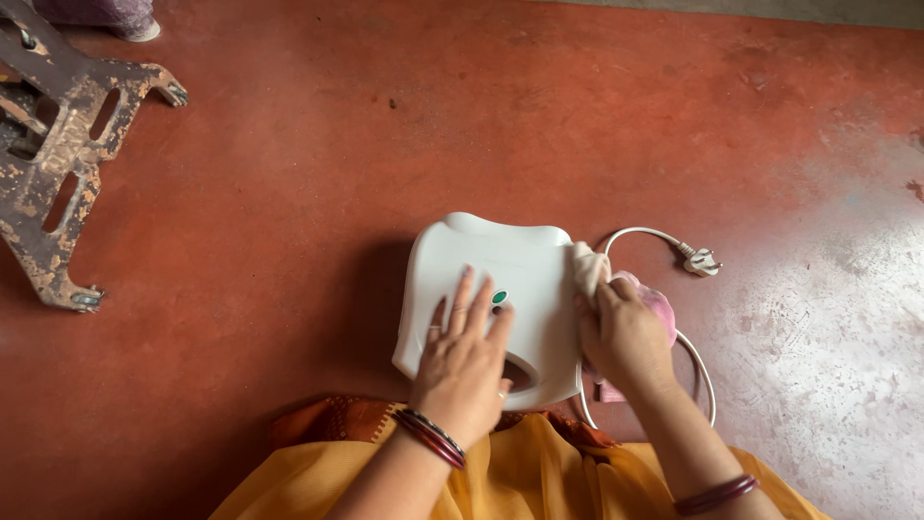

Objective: The person cleans a white sandwich maker using a pink cloth. They wipe the exterior casing, open the lid to clean the black grill plates inside, and then wipe the hinge area.

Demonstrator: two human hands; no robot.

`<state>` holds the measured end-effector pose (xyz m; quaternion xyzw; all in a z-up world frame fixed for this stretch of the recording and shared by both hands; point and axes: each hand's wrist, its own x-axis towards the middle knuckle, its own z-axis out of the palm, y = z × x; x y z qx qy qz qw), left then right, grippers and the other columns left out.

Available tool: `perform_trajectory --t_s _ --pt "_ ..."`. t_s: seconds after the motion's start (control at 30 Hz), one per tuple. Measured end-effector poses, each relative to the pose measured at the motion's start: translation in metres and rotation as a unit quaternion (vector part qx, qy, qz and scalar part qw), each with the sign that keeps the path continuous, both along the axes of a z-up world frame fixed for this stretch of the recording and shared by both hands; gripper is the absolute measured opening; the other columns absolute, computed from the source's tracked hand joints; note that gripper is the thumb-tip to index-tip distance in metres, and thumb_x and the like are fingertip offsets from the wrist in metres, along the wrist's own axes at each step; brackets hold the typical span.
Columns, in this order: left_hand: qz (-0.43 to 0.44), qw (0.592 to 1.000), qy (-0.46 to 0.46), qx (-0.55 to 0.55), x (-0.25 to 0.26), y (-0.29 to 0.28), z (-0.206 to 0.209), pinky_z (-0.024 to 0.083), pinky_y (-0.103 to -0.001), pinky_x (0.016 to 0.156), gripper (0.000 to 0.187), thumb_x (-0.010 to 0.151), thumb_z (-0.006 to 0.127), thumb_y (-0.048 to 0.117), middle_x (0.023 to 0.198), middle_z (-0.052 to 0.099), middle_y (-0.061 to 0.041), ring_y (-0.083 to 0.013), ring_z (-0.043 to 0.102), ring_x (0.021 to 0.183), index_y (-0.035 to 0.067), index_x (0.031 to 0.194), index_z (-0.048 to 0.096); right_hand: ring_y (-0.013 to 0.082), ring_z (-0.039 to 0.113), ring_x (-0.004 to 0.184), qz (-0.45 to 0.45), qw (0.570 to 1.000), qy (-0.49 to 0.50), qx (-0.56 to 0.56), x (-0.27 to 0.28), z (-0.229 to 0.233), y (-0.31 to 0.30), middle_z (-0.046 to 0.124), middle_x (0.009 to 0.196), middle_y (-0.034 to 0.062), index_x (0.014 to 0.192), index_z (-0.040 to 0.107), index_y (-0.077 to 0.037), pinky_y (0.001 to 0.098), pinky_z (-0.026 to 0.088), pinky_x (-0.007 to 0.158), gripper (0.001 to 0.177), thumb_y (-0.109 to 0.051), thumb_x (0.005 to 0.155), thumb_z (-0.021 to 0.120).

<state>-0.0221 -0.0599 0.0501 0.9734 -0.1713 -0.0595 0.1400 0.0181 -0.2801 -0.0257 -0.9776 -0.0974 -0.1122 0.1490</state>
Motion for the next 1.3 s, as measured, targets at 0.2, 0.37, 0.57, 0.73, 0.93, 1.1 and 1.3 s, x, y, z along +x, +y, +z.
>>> perform_trajectory --t_s 0.2,0.37,0.57,0.73,0.93,1.1,1.3 --pt "0.000 0.989 0.141 -0.032 -0.009 -0.003 -0.010 0.050 -0.044 0.094 0.028 0.081 0.081 0.021 0.110 0.066 -0.009 -0.0280 0.063 0.109 0.007 0.102 0.068 0.0292 0.070 0.075 0.174 0.984 0.023 0.039 -0.025 0.007 0.040 0.067 0.096 0.0088 0.121 0.071 -0.007 0.0408 0.057 0.064 0.047 -0.022 0.077 0.067" --pt "-0.035 0.976 0.213 0.020 -0.014 0.006 -0.046 0.050 -0.044 0.094 0.029 0.081 0.081 0.027 0.110 0.067 -0.012 -0.0304 0.063 0.109 0.008 0.100 0.071 0.0287 0.070 0.073 0.089 0.994 0.057 -0.009 -0.014 0.012 0.025 0.072 0.103 0.0055 0.105 0.078 -0.020 0.0436 0.054 0.061 0.027 -0.025 0.079 0.070" --pt "-0.092 0.974 0.197 0.056 -0.019 0.009 -0.078 0.049 -0.045 0.091 0.027 0.087 0.074 0.033 0.098 0.072 -0.011 -0.0297 0.067 0.100 0.008 0.096 0.073 0.0349 0.068 0.081 0.006 0.998 0.057 0.035 0.011 -0.010 -0.024 0.070 0.097 0.0113 0.094 0.073 -0.007 0.0459 0.054 0.073 0.018 -0.020 0.087 0.063" --pt "-0.115 0.972 0.191 0.070 -0.021 0.007 -0.086 0.054 -0.044 0.078 0.024 0.095 0.066 0.031 0.092 0.073 -0.013 -0.0317 0.071 0.089 0.008 0.096 0.072 0.0331 0.069 0.078 0.035 0.982 0.169 -0.073 0.012 -0.011 -0.024 0.071 0.083 0.0139 0.081 0.070 -0.005 0.0435 0.054 0.081 0.024 -0.027 0.087 0.064" --pt "-0.083 0.974 0.205 0.050 -0.022 -0.005 -0.081 0.056 -0.046 0.079 0.028 0.099 0.061 0.032 0.084 0.073 -0.018 -0.0355 0.072 0.086 0.005 0.100 0.069 0.0269 0.071 0.089 0.108 0.912 0.382 -0.107 -0.003 0.021 -0.025 0.075 0.090 0.0095 0.090 0.073 -0.014 0.0407 0.054 0.083 0.019 -0.029 0.085 0.064" --pt "-0.051 0.974 0.218 0.017 -0.023 -0.015 -0.078 0.057 -0.047 0.077 0.034 0.100 0.060 0.036 0.084 0.073 -0.021 -0.0371 0.071 0.086 0.003 0.101 0.066 0.0277 0.072 0.089 0.119 0.898 0.421 -0.060 -0.005 0.035 -0.038 0.074 0.094 0.0112 0.095 0.074 -0.014 0.0417 0.055 0.082 0.025 -0.035 0.085 0.065" --pt "0.000 0.987 0.158 -0.036 -0.016 -0.024 -0.073 0.056 -0.049 0.070 0.027 0.100 0.060 0.032 0.084 0.071 -0.016 -0.0366 0.071 0.080 0.005 0.102 0.063 0.0335 0.072 0.086 -0.052 0.944 0.324 -0.037 0.002 0.022 -0.019 0.073 0.098 0.0145 0.106 0.068 -0.009 0.0468 0.057 0.081 0.034 -0.037 0.100 0.050"
